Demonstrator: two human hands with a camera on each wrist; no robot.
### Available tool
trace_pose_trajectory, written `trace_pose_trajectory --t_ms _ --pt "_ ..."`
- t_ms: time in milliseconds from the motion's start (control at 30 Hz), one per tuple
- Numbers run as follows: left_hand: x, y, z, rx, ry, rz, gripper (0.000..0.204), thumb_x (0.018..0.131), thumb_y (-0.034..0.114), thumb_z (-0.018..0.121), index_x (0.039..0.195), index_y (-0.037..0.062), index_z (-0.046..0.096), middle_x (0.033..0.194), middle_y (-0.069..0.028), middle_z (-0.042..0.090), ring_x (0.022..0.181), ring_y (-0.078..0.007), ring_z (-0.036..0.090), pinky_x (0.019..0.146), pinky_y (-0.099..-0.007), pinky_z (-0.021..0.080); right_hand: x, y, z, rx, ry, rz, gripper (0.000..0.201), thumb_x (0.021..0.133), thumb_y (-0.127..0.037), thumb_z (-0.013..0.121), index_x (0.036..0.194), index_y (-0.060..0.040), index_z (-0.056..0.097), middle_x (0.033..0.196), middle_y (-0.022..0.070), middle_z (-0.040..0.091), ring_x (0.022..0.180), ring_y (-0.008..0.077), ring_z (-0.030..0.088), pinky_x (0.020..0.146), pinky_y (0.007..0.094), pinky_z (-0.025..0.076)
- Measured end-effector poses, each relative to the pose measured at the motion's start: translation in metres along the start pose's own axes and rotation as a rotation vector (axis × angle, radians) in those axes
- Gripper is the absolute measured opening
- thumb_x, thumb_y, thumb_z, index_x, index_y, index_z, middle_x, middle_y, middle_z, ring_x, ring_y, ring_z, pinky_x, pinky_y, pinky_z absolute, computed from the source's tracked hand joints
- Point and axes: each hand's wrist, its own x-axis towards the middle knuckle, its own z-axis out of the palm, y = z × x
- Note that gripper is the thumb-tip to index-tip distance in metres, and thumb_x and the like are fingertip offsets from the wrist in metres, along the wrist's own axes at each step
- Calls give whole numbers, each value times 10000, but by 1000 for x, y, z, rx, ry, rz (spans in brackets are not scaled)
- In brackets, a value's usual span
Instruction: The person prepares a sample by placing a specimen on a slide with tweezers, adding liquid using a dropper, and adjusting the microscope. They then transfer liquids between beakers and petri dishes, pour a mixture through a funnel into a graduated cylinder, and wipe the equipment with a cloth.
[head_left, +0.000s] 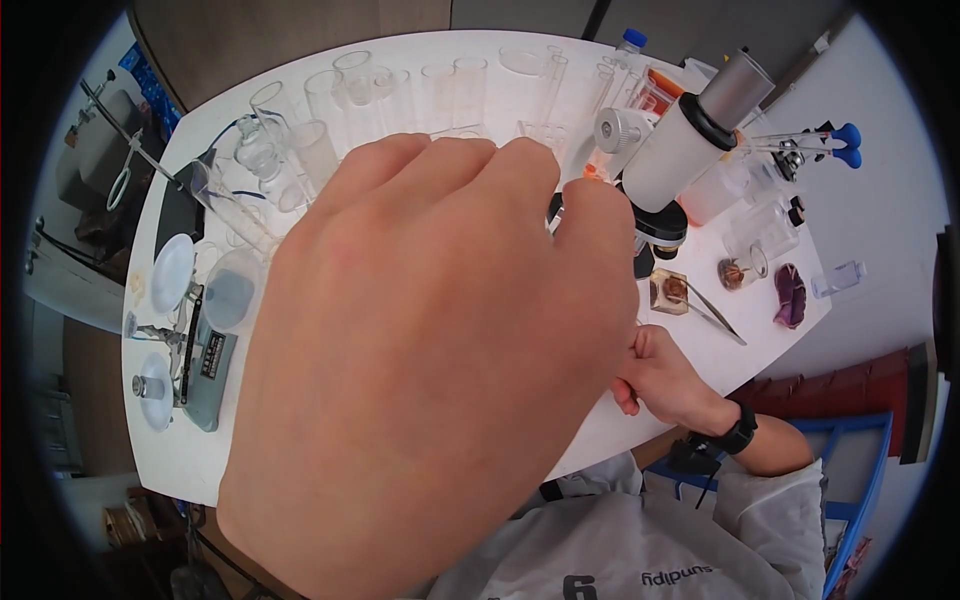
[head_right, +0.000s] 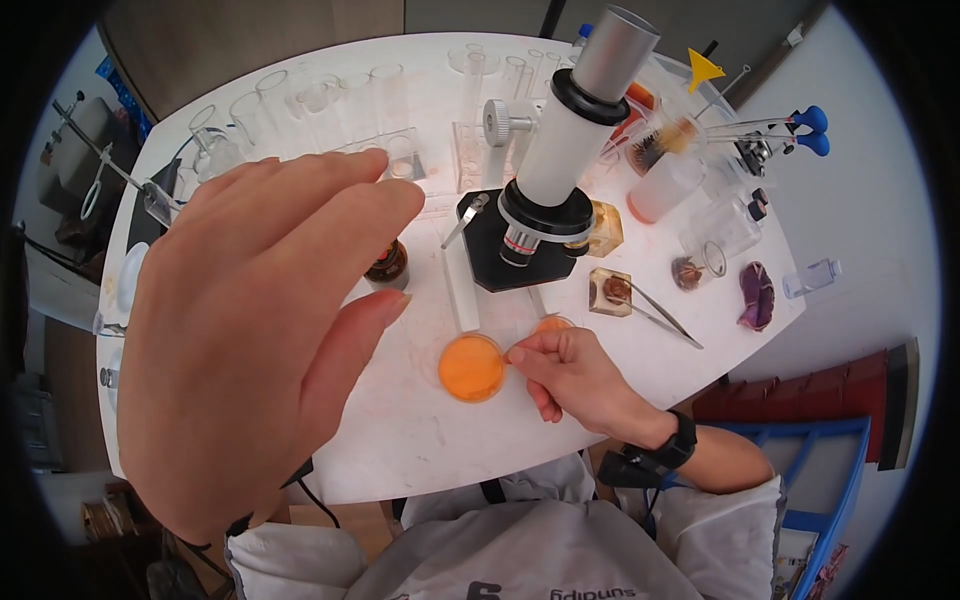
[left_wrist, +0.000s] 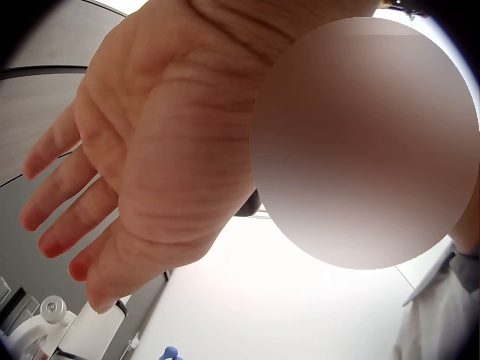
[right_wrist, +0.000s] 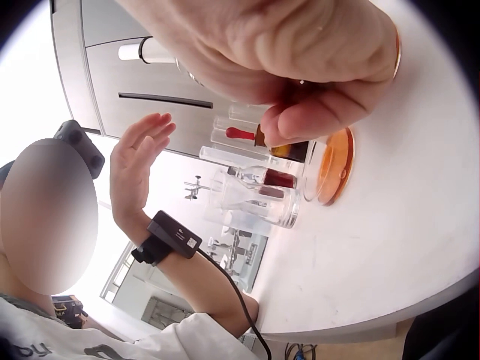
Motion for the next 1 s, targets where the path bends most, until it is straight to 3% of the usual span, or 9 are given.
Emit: trace_pose_trajectory --t_ms 433,667,867,1000 --pt "2 0 4 -46 -30 -44 396 726 34 789 1109 15 691 1212 -195 707 1025 -397 669 965 -471 508 -21 -7 -6 -14 32 17 317 1063 -215 615 1233 46 674 551 4 553 413 70 478 433 241 407" --pt "6 5 4 40 -70 -79 398 733 30 790 1121 12 704 1229 -191 709 1060 -385 673 1011 -483 499 -34 -8 -56 -194 309 -142 212 1055 -184 618 1011 21 651 554 -4 551 426 54 472 424 230 395" --pt "8 7 5 52 -104 -111 389 749 26 785 1128 7 703 1241 -187 708 1093 -386 670 1036 -489 488 -19 5 -66 -282 285 -21 242 1053 -199 618 1058 42 642 605 10 581 471 62 510 441 237 427" --pt "10 8 6 62 -121 -117 388 752 23 785 1131 5 703 1247 -184 709 1109 -380 671 1048 -491 484 -6 8 -65 -241 253 -63 255 1053 -207 619 1073 46 638 617 12 587 488 66 525 446 241 436"
